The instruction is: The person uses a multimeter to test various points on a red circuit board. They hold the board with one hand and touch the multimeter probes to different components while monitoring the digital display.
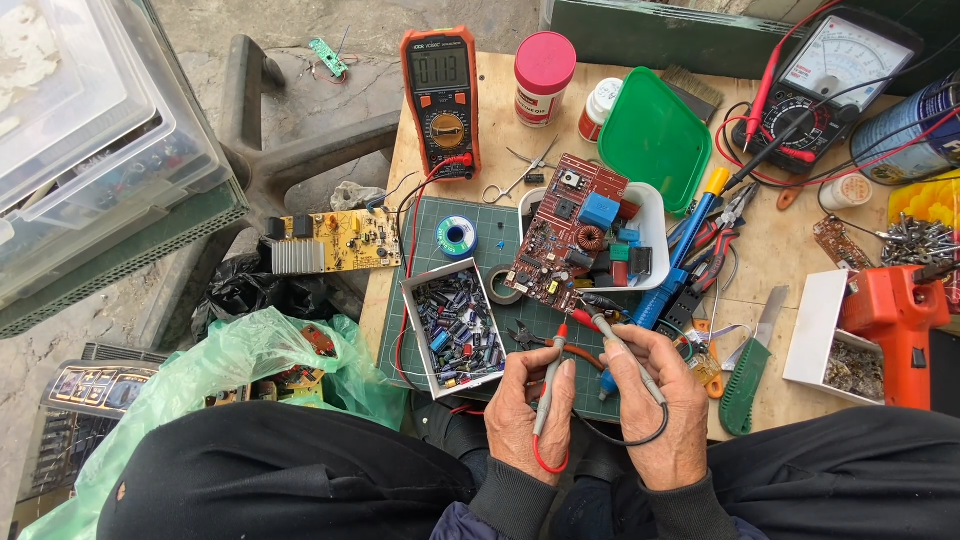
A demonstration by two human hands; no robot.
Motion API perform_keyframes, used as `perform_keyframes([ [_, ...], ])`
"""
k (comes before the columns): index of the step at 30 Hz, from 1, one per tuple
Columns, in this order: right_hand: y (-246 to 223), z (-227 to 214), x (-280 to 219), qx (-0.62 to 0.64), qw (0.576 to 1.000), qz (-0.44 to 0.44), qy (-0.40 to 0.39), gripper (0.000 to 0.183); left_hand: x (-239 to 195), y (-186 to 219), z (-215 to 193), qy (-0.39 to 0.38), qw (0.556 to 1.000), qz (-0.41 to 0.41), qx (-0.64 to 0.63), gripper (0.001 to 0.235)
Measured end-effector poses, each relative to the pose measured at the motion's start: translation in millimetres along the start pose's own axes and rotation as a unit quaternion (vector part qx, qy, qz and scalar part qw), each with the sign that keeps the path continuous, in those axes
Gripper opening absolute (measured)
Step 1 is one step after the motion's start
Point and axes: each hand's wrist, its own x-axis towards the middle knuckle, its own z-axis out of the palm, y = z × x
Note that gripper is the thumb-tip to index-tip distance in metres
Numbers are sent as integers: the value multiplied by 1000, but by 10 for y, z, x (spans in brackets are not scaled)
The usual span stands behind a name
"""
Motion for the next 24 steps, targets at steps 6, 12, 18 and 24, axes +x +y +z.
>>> perform_keyframes([
  [6, 36, -6, 9, -10, 1000, -1, -5, 41, -1, -33, 5, -1, 1000, 17, 8, 33],
  [12, 47, 6, 18, -3, 1000, 0, 2, 40, 0, -9, 4, 3, 1000, 9, 0, 33],
  [18, 42, 4, 18, -12, 1000, 0, 1, 40, 0, -11, 4, -1, 1000, -3, 2, 34],
  [24, 35, 3, 16, -12, 1000, 2, -3, 41, 3, 0, 0, -2, 1000, 3, 5, 33],
])
